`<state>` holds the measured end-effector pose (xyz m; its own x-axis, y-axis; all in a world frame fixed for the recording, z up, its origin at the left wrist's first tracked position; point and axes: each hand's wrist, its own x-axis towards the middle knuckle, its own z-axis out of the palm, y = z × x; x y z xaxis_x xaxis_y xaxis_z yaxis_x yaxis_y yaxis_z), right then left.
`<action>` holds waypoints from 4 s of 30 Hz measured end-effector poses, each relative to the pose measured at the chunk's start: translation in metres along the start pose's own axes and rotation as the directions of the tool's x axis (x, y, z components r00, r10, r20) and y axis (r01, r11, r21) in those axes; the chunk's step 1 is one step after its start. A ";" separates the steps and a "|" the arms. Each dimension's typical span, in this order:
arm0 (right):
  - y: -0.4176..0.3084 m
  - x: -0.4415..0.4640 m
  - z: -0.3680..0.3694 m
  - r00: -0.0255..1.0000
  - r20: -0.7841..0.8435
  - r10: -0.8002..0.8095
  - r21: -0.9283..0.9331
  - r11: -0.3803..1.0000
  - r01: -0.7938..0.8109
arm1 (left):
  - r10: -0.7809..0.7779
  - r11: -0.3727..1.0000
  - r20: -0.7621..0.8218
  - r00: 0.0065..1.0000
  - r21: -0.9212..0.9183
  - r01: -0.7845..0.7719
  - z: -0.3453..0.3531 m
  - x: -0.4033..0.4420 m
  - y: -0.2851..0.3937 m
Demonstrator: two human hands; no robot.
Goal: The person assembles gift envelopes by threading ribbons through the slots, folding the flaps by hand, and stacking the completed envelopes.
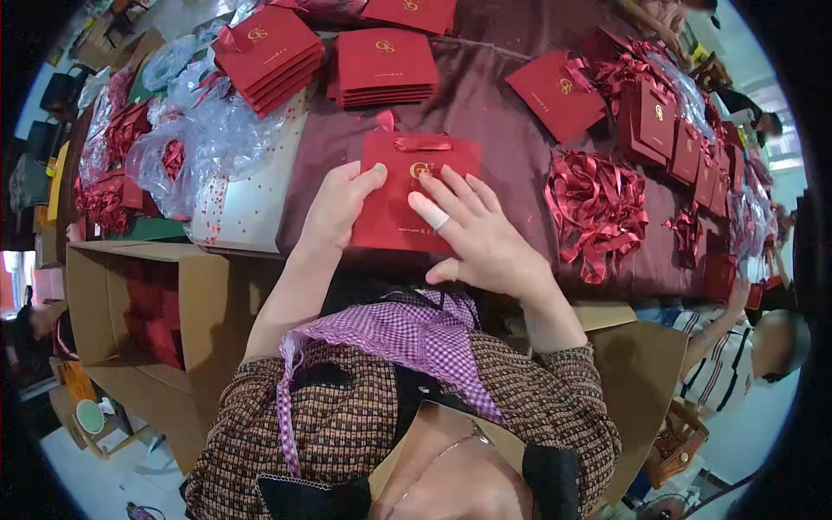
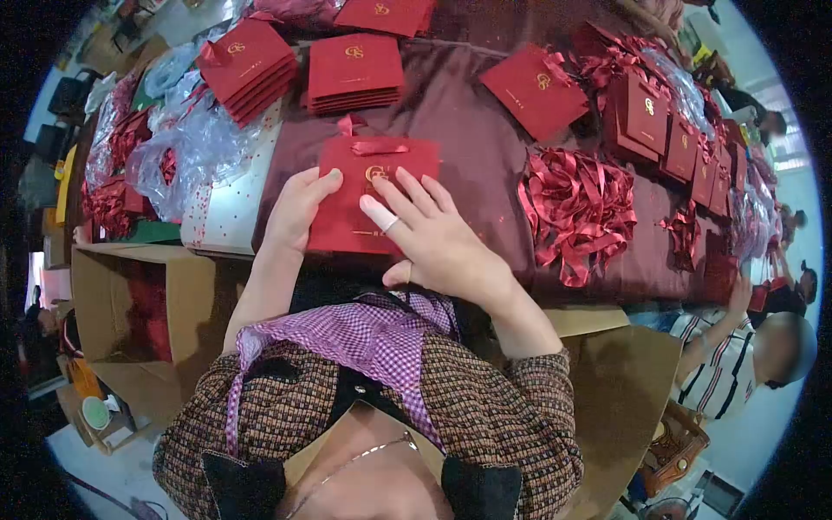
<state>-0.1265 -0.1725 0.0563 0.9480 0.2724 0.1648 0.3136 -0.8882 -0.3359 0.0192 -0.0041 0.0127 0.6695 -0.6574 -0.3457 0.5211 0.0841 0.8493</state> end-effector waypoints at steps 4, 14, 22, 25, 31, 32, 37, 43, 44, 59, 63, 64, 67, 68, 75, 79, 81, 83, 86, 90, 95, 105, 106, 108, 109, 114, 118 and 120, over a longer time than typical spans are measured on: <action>0.004 -0.004 0.013 0.991 -0.134 0.026 -0.103 0.994 -0.040 | -0.032 0.999 -0.092 0.995 -0.019 0.030 0.012 -0.007 0.008; 0.100 -0.006 -0.114 0.680 -0.731 0.045 -0.186 0.947 -0.262 | -0.072 0.993 0.002 0.997 -0.093 0.072 -0.012 0.000 0.004; 0.232 0.003 -0.079 0.792 -0.437 0.426 -0.504 0.613 -0.608 | 0.055 0.992 0.099 0.994 0.107 -0.065 0.000 0.000 0.010; 0.268 -0.018 -0.030 0.757 -0.119 0.643 -0.346 0.687 -0.638 | 0.086 0.957 0.133 0.987 0.264 -0.119 0.010 0.012 0.018; 0.253 -0.018 -0.038 0.690 -0.053 0.722 -0.295 0.649 -0.702 | 0.197 0.790 0.336 0.921 0.501 -0.352 0.043 0.068 0.035; 0.251 -0.018 -0.037 0.689 -0.054 0.722 -0.295 0.648 -0.702 | 0.216 0.780 0.359 0.908 0.496 -0.382 0.046 0.080 0.035; 0.248 -0.027 -0.030 0.728 -0.111 0.676 -0.248 0.691 -0.679 | 0.432 0.730 0.161 0.887 0.516 -0.449 0.049 0.113 0.053; 0.225 -0.014 -0.022 0.718 -0.140 0.682 -0.344 0.647 -0.681 | 0.333 0.599 0.275 0.902 0.677 -0.428 0.053 0.131 0.028; 0.224 -0.013 -0.019 0.736 -0.174 0.655 -0.398 0.637 -0.661 | 0.298 0.610 0.341 0.892 0.651 -0.453 0.061 0.133 0.019; 0.232 -0.026 -0.001 0.862 -0.268 0.430 -0.595 0.630 -0.499 | 0.760 -0.142 0.241 0.604 0.968 -0.208 -0.022 0.196 0.076; 0.199 -0.017 -0.037 0.776 -0.192 0.600 -0.441 0.654 -0.615 | 0.650 -0.085 0.077 0.756 0.996 -0.029 -0.030 0.199 0.078; 0.200 -0.013 -0.038 0.781 -0.193 0.594 -0.445 0.656 -0.609 | 0.667 -0.014 0.041 0.744 0.999 -0.042 -0.028 0.190 0.073; 0.193 0.005 -0.044 0.873 -0.341 0.348 -0.158 0.895 -0.418 | 0.782 0.068 0.023 0.623 0.990 -0.122 -0.035 0.177 0.055; 0.186 0.018 -0.037 0.872 -0.315 0.375 0.062 0.925 -0.376 | 0.780 0.069 0.021 0.625 0.990 -0.120 -0.042 0.178 0.050; 0.185 0.140 0.050 0.801 -0.159 0.578 0.725 0.618 -0.303 | 0.583 0.444 -0.223 0.782 0.893 -0.076 -0.046 0.168 0.042; 0.170 0.176 0.073 0.724 -0.281 0.630 0.711 0.643 -0.284 | 0.544 0.412 -0.192 0.817 0.909 -0.060 -0.052 0.162 0.043; 0.159 0.171 0.077 0.737 -0.275 0.617 0.565 0.724 -0.395 | 0.564 0.368 -0.180 0.806 0.928 -0.050 -0.055 0.152 0.039; 0.141 0.159 0.083 0.737 -0.277 0.616 0.527 0.739 -0.419 | 0.565 0.385 -0.157 0.810 0.918 -0.091 -0.049 0.125 0.040; 0.113 0.131 0.064 0.793 -0.088 0.602 0.604 0.666 -0.439 | 0.571 0.433 -0.132 0.810 0.887 -0.161 -0.045 0.082 0.028; 0.104 0.114 0.066 0.808 -0.100 0.581 0.736 0.590 -0.333 | 0.637 0.504 -0.059 0.769 0.787 -0.357 -0.059 0.065 0.004; 0.100 0.119 0.076 0.814 -0.101 0.572 0.690 0.629 -0.357 | 0.609 0.523 -0.068 0.790 0.784 -0.335 -0.042 0.050 0.012; 0.047 0.112 0.056 0.639 -0.430 0.639 0.799 0.599 -0.061 | 0.794 0.474 -0.068 0.604 0.691 -0.546 -0.022 0.025 0.020; 0.043 0.114 0.053 0.621 -0.354 0.699 0.929 0.339 0.148 | 0.813 0.488 -0.088 0.576 0.642 -0.591 -0.022 0.025 0.017; 0.039 0.108 0.045 0.624 -0.191 0.757 0.948 -0.023 0.318 | 0.809 0.515 -0.088 0.582 0.585 -0.627 -0.017 0.016 0.014; 0.041 0.099 0.039 0.716 -0.140 0.684 0.951 -0.109 0.290 | 0.813 0.488 -0.056 0.580 0.609 -0.625 -0.015 0.012 0.014; 0.053 0.036 0.028 0.715 -0.321 0.621 0.946 0.240 0.216 | 0.727 0.569 -0.061 0.684 0.612 -0.550 -0.032 0.014 -0.008; 0.066 -0.009 0.008 0.642 -0.758 0.119 0.365 0.892 0.266 | 0.791 0.361 0.116 0.600 0.704 -0.612 -0.017 0.016 0.011; 0.066 -0.024 0.012 0.705 -0.706 0.069 0.291 0.936 0.199 | 0.726 0.494 0.029 0.688 0.674 -0.550 -0.009 0.014 0.018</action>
<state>-0.1285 -0.2328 0.0189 0.6514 -0.1305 0.7474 0.4982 -0.6694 -0.5511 0.0425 -0.0045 0.0193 0.8230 -0.4129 0.3902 -0.4673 -0.1015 0.8782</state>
